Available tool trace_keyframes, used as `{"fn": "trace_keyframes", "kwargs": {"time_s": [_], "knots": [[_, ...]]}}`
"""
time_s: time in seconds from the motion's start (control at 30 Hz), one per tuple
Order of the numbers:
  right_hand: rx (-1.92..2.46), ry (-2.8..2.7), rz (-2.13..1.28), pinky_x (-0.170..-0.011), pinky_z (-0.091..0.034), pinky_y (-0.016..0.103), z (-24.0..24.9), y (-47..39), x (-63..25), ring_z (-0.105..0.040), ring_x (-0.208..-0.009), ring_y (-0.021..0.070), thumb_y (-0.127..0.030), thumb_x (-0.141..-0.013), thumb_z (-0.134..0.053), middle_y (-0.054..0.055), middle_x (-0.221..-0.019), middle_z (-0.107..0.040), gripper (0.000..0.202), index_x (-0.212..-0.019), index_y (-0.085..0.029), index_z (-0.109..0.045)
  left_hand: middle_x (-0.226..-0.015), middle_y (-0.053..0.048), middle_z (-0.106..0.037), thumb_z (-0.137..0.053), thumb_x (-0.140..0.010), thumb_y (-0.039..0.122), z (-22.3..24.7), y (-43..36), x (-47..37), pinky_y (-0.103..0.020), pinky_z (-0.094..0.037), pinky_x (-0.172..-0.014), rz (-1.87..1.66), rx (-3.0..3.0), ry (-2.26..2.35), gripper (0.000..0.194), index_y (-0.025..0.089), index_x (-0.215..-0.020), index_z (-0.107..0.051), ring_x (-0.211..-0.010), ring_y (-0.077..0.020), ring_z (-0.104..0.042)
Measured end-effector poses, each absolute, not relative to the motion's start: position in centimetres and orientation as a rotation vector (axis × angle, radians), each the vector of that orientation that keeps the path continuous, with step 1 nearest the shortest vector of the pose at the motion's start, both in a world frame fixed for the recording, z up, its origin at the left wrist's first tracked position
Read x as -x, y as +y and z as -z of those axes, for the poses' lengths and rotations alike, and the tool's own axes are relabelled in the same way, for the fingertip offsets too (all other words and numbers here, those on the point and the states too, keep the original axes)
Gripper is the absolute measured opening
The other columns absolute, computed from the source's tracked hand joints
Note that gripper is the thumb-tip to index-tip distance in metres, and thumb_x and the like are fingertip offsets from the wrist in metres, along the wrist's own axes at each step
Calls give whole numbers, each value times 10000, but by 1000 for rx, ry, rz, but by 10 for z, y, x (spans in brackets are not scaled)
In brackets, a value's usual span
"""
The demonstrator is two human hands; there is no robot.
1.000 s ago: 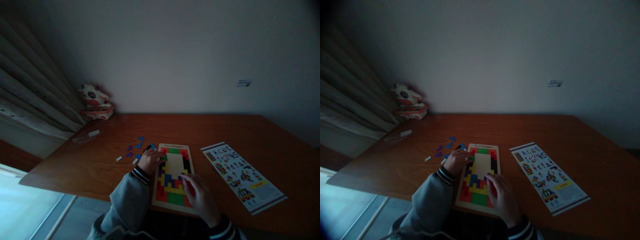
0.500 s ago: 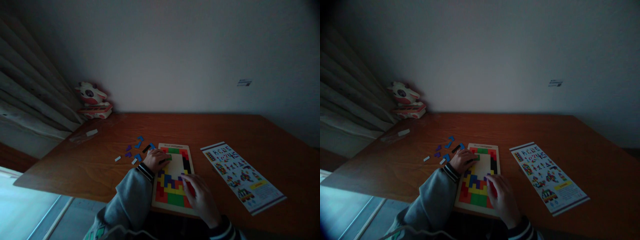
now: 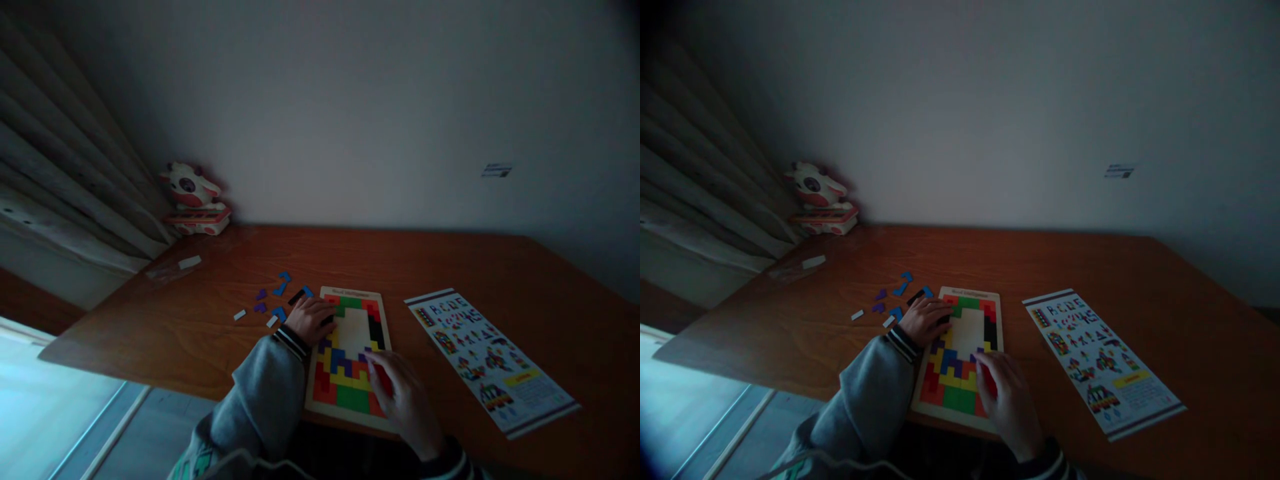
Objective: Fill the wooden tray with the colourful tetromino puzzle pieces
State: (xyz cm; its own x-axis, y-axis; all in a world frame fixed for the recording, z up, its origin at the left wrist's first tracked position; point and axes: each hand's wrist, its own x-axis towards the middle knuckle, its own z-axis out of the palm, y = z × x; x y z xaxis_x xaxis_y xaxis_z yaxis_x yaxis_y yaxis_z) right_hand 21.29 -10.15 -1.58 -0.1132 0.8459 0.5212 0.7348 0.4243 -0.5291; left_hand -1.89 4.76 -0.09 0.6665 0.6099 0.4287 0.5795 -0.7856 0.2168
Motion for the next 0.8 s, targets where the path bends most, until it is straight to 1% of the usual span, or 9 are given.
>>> {"fn": "trace_keyframes", "kwargs": {"time_s": [0.17,0.27,0.3,0.4,0.5,0.57,0.63,0.7,0.8], "knots": [[1327,-1881,-140,-861,-575,372,18,-102,-214,-678,-977,204,-207,-949,-529,53,-1047,-710,232,-1164,-254,-601,-1216,-81,-699,-533,-953,353,-1,39,49,-427,-481,-963,-837,-2757,1241,308,237,-1194,-686,-1131,-257,-609],[1342,-1885,-140,-862,-577,370,19,-102,-214,-681,-982,206,-237,-954,-526,53,-1054,-710,225,-1162,-256,-608,-1332,-92,-627,-541,-943,392,4,26,84,-460,-434,-1032,-809,-2734,1508,354,268,-1256,-650,-1215,-276,-564],[1344,-1885,-140,-859,-579,369,19,-102,-214,-683,-979,208,-251,-955,-527,54,-1052,-711,223,-1161,-255,-611,-1392,-104,-579,-573,-915,459,7,20,97,-491,-394,-1071,-810,-2710,1632,417,271,-1283,-631,-1285,-303,-511],[1342,-1880,-131,-846,-586,361,19,-102,-215,-690,-963,208,-278,-955,-533,54,-1042,-713,213,-1147,-255,-622,-1586,-149,-313,-633,-749,717,17,5,129,-608,-261,-1126,-707,-2497,2088,877,245,-1464,-448,-1439,-412,-284],[1333,-1884,-122,-838,-590,350,19,-103,-216,-694,-962,206,-293,-956,-537,56,-1041,-715,211,-1145,-255,-625,-1604,-209,-230,-601,-640,852,24,2,146,-672,-180,-1123,-506,-2315,2272,1148,191,-1535,-317,-1452,-484,-199],[1338,-1892,-132,-845,-590,352,20,-103,-217,-693,-978,209,-309,-957,-538,56,-1052,-716,223,-1157,-256,-623,-1604,-198,-243,-571,-634,879,25,10,147,-667,-147,-1138,-396,-2334,2184,1166,194,-1540,-307,-1459,-480,-179],[1348,-1896,-149,-855,-589,355,21,-103,-218,-692,-988,210,-320,-959,-536,54,-1061,-716,230,-1163,-257,-622,-1616,-156,-236,-545,-683,863,23,25,144,-631,-124,-1167,-365,-2422,2024,1105,221,-1546,-291,-1478,-438,-166],[1355,-1902,-156,-862,-588,358,23,-103,-219,-692,-990,210,-320,-961,-532,53,-1066,-714,232,-1166,-259,-620,-1612,-163,-245,-514,-740,838,19,43,137,-600,-137,-1180,-376,-2476,1908,1054,213,-1552,-269,-1482,-395,-195],[1359,-1905,-147,-857,-590,354,26,-103,-220,-694,-986,207,-316,-961,-528,55,-1064,-713,232,-1168,-258,-616,-1622,-158,-216,-479,-795,807,12,72,125,-585,-138,-1190,-396,-2520,1777,988,211,-1553,-263,-1493,-376,-175]]}}
